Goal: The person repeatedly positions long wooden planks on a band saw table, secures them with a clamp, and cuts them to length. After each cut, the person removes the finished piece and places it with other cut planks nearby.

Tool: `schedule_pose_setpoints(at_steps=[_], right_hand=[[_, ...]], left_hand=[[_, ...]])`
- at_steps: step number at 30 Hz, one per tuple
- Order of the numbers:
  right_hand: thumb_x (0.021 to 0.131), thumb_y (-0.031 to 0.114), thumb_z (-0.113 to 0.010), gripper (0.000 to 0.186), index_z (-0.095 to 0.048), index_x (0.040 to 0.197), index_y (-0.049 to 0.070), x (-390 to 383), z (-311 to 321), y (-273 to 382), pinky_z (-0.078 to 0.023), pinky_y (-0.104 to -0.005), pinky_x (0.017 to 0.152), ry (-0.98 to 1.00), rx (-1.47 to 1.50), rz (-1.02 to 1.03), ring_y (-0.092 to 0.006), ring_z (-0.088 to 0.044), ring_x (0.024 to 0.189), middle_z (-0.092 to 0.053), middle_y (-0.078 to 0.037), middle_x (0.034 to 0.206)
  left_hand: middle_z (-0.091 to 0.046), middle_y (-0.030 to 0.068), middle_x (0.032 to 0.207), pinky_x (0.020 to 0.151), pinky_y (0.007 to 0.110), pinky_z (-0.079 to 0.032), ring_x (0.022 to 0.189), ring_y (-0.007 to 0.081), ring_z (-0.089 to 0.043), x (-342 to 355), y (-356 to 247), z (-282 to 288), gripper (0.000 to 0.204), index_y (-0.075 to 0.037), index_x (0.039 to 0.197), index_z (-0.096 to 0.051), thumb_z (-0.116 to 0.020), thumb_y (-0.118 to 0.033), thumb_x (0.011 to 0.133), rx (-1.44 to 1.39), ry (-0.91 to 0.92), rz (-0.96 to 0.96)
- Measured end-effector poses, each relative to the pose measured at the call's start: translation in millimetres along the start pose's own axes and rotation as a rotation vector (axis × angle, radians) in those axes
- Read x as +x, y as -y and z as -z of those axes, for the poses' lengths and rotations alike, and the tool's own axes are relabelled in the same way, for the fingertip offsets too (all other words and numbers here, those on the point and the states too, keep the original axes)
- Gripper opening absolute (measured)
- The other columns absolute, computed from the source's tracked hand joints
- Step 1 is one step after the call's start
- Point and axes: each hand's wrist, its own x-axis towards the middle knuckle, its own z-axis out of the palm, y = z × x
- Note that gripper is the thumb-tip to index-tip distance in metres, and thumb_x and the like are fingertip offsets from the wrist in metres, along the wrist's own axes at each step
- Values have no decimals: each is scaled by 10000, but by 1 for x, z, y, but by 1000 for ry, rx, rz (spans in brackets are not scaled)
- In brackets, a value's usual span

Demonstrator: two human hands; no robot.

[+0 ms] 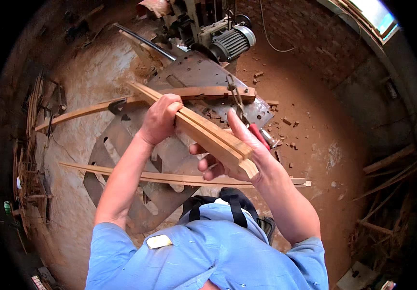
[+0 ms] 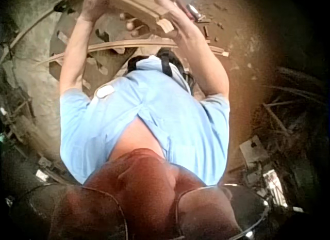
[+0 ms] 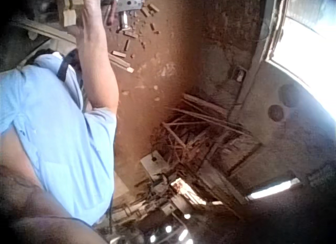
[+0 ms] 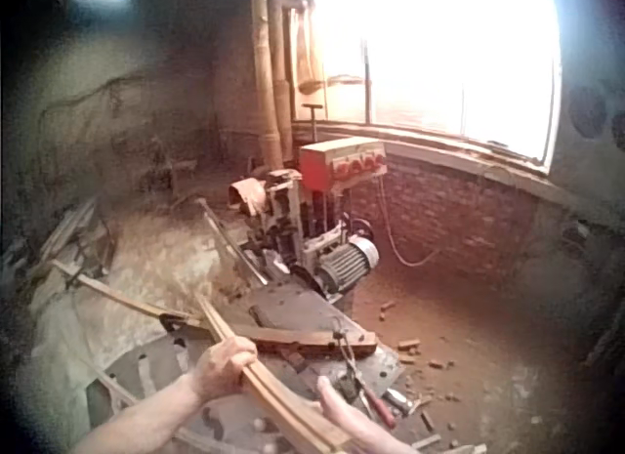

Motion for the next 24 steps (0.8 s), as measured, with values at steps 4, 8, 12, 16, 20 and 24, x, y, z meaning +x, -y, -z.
schedule_pose_setpoints(at_steps=[4, 8, 12, 16, 20, 24], right_hand=[[947, 609, -360, 633, -444, 1292, 85, -2, -7, -40, -517, -343, 416, -218, -55, -102, -209, -603, 561, -593, -142, 926], [946, 472, -496, 438, -498, 1081, 55, -3, -14, -80, -372, -299, 312, -338, -127, -103, -194, -520, 415, -574, -126, 729], [910, 452, -561, 470, -462, 1179, 80, -24, -18, -111, -365, -279, 314, -323, -407, -31, -177, -516, 434, -525, -88, 707], [833, 466, -648, 752, -357, 1384, 45, -70, -23, -138, -410, -253, 401, -396, -575, -49, -139, -542, 538, -564, -75, 806], [782, 361, -715, 889, -257, 1452, -4, -112, -30, -155, -487, -280, 658, -452, -853, -81, -169, -592, 811, -591, -104, 1000], [761, 206, -757, 894, -237, 1455, -12, -146, -37, -155, -511, -318, 709, -603, -1485, -332, -203, -636, 839, -630, -186, 976]], left_hand=[[-547, 118, 979, 770, 400, -519, 889, 310, -601, -28, -13, 12, 417, -94, 1029, -417, -677, -43, 707, 0, -52, -24], [-548, 143, 1095, 922, 436, -484, 1050, 331, -569, -65, -32, 27, 447, -78, 1146, -439, -670, -83, 764, 15, 11, 54], [-484, 186, 1243, 1029, 436, -409, 1215, 321, -480, -109, -58, 29, 576, -33, 1326, -384, -611, -79, 799, 51, -100, 345], [-475, 184, 1310, 1010, 387, -430, 1235, 248, -483, -134, -45, 17, 690, 21, 1456, -220, -555, -181, 887, -705, -449, 1361], [-624, 117, 1041, 760, 344, -534, 913, 179, -628, -127, -20, 12, 429, -21, 1187, -528, -592, -342, 909, -1494, -562, 1506], [-605, 138, 922, 689, 427, -555, 755, 295, -647, -94, -29, 1, 312, -16, 1091, -550, -612, -257, 903, -1348, -801, 1781]])
